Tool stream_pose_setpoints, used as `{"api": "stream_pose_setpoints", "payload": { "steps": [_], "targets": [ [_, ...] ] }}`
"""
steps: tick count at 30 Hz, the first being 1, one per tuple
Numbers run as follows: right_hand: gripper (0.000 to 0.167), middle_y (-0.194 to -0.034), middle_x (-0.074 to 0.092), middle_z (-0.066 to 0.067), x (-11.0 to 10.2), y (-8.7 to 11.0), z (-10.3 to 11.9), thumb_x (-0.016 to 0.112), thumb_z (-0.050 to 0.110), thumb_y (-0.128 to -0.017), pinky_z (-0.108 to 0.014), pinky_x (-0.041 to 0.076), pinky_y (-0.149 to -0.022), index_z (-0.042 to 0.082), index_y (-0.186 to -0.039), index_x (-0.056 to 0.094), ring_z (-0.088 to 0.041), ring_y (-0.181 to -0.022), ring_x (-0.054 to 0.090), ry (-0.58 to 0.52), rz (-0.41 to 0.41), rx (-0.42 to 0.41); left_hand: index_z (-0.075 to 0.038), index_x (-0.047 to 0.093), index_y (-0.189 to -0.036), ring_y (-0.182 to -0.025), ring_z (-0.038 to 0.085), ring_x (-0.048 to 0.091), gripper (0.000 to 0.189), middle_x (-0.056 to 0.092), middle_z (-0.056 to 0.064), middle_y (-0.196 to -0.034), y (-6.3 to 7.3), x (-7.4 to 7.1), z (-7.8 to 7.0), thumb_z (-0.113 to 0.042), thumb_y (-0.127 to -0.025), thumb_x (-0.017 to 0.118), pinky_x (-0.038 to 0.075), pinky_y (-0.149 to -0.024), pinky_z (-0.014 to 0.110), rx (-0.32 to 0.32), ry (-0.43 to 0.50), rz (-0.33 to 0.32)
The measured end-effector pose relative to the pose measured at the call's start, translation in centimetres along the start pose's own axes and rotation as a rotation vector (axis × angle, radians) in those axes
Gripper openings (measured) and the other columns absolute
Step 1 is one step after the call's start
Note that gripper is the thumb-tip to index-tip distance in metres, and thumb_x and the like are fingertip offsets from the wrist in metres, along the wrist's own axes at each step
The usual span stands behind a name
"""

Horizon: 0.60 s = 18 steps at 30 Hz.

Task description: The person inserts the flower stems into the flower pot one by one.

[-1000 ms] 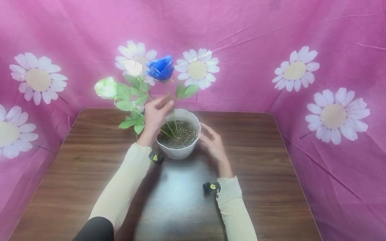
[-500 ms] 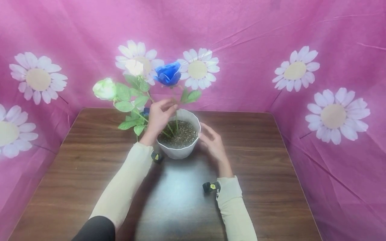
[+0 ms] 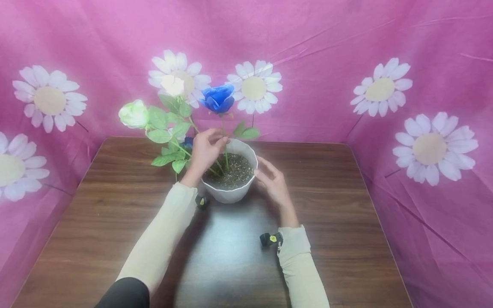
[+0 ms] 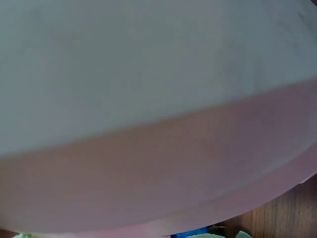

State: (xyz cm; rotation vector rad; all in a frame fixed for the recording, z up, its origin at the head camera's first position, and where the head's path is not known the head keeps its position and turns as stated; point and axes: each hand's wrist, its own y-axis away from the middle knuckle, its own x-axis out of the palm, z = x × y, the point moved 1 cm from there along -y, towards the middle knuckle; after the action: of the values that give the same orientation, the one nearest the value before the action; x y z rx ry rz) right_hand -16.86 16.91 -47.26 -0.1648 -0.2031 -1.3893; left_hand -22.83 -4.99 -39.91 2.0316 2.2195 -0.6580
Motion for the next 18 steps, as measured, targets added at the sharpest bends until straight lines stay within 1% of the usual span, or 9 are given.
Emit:
{"api": "stream_pose_setpoints", "payload": {
  "steps": [4,8,12,18],
  "targets": [
    [0.054,-0.143,0.042,-0.035,0.01,0.01,0.02,0.053,-0.004,-0.1,-0.033,0.062,-0.087,-0.007,-0.151,0.037,-0.02,-0.108,0.063,0.002,-0.003,0.003,0.001,0.074,-0.106,-0.085,0.022,0.075,0.013,0.077,0.011,-0.095,-0.12,0.03,0.19,-0.005,-0.095,0.07,0.062,-0.072,0.029,-0.022,-0.004,0.021],
    [0.054,-0.144,0.041,-0.035,-0.03,0.04,-0.01,0.053,-0.004,-0.1,-0.033,0.062,-0.087,-0.007,-0.151,0.037,-0.019,-0.107,0.063,0.008,-0.004,0.011,-0.002,0.074,-0.106,-0.083,0.02,0.074,0.012,0.078,0.008,-0.095,-0.1,0.06,0.26,-0.006,-0.095,0.07,0.061,-0.07,0.03,-0.031,-0.036,0.025],
    [0.054,-0.141,0.044,-0.032,-0.09,0.08,-0.04,0.053,-0.004,-0.1,-0.031,0.062,-0.085,-0.006,-0.152,0.037,-0.018,-0.107,0.063,0.025,-0.013,0.015,-0.003,0.075,-0.107,-0.086,0.02,0.074,0.013,0.077,0.008,-0.097,-0.07,0.14,0.2,-0.007,-0.095,0.071,0.061,-0.073,0.03,-0.034,-0.062,0.023],
    [0.053,-0.139,0.046,-0.03,-0.17,-0.07,-0.19,0.053,-0.003,-0.101,-0.031,0.062,-0.085,-0.004,-0.152,0.039,-0.019,-0.108,0.063,0.032,-0.012,0.015,-0.003,0.075,-0.106,-0.086,0.019,0.074,0.012,0.078,0.007,-0.097,-0.11,0.09,0.23,-0.007,-0.095,0.071,0.06,-0.072,0.029,-0.039,-0.071,0.036]
  ]
}}
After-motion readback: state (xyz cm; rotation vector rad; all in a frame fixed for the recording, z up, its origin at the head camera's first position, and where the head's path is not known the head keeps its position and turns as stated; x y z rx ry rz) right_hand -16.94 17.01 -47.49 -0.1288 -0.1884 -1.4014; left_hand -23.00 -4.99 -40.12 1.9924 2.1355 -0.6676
